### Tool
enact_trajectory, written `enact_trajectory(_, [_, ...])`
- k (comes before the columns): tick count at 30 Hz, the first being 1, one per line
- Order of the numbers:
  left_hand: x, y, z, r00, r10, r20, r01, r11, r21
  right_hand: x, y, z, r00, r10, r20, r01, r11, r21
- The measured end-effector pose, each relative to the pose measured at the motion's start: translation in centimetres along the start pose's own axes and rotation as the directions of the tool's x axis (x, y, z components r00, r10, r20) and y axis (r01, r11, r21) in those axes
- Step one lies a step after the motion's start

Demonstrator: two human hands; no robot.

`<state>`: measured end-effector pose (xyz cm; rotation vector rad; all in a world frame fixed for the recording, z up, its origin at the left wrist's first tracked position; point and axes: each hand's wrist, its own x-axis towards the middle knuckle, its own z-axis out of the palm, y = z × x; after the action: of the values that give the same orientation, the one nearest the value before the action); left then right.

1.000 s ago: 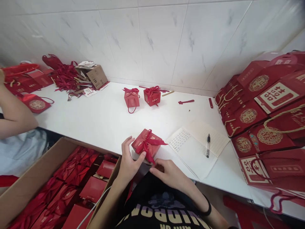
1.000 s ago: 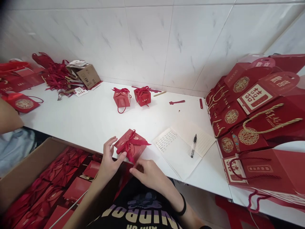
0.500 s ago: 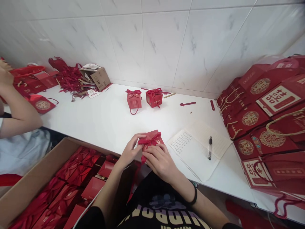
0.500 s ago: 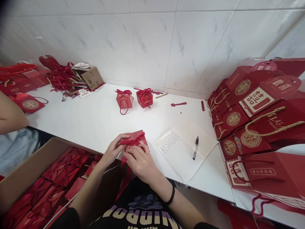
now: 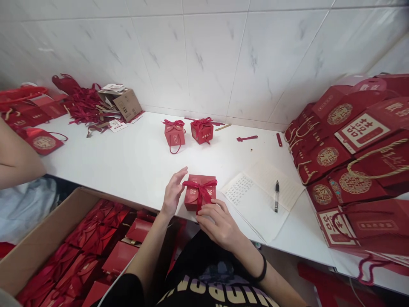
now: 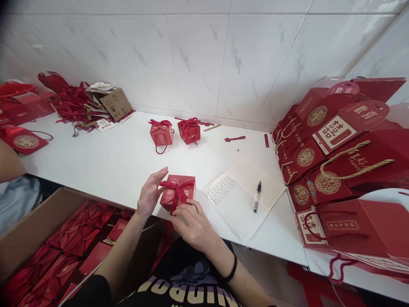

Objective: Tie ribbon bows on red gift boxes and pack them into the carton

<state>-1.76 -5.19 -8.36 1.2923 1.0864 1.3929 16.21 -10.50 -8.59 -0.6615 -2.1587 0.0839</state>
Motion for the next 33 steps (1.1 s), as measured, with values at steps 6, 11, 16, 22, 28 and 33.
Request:
enact_trajectory(6, [-0.7,1.3,1.8,0.974,-0.134,-0.180,0.184,0.937,0.296,0.0,-0.3,1.0,0.999,0.028,0.023,-0.028,0.999,-0.018])
enact_trajectory(11, [-0.6,1.2,2.1,0.979,-0.145,-0.147,0.185,0.930,0.317,0.1,-1.0,0.2,1.000,0.014,0.019,-0.016,0.998,0.061])
enact_trajectory(16, [-0.6,1.6,1.7,0.964,-0.135,-0.231,0.201,0.935,0.292,0.2,0.3,-1.5,0.962,0.239,-0.134,-0.216,0.962,0.168])
enact_trajectory(22, [0.2,2.1,1.3,0.944,-0.187,-0.273,0.277,0.898,0.341,0.1,3.7,-0.6,0.853,0.496,0.160,-0.519,0.837,0.174])
enact_trajectory(28, [-0.6,2.2,1.7,0.965,0.051,-0.257,0.033,0.949,0.315,-0.4,4.3,0.3,0.875,0.470,0.120,-0.475,0.782,0.404])
enact_trajectory(33, [-2.2,3.1,2.3,0.884,0.449,-0.131,-0.349,0.820,0.455,-0.5,3.5,-0.7,0.911,0.410,-0.038,-0.379,0.870,0.315])
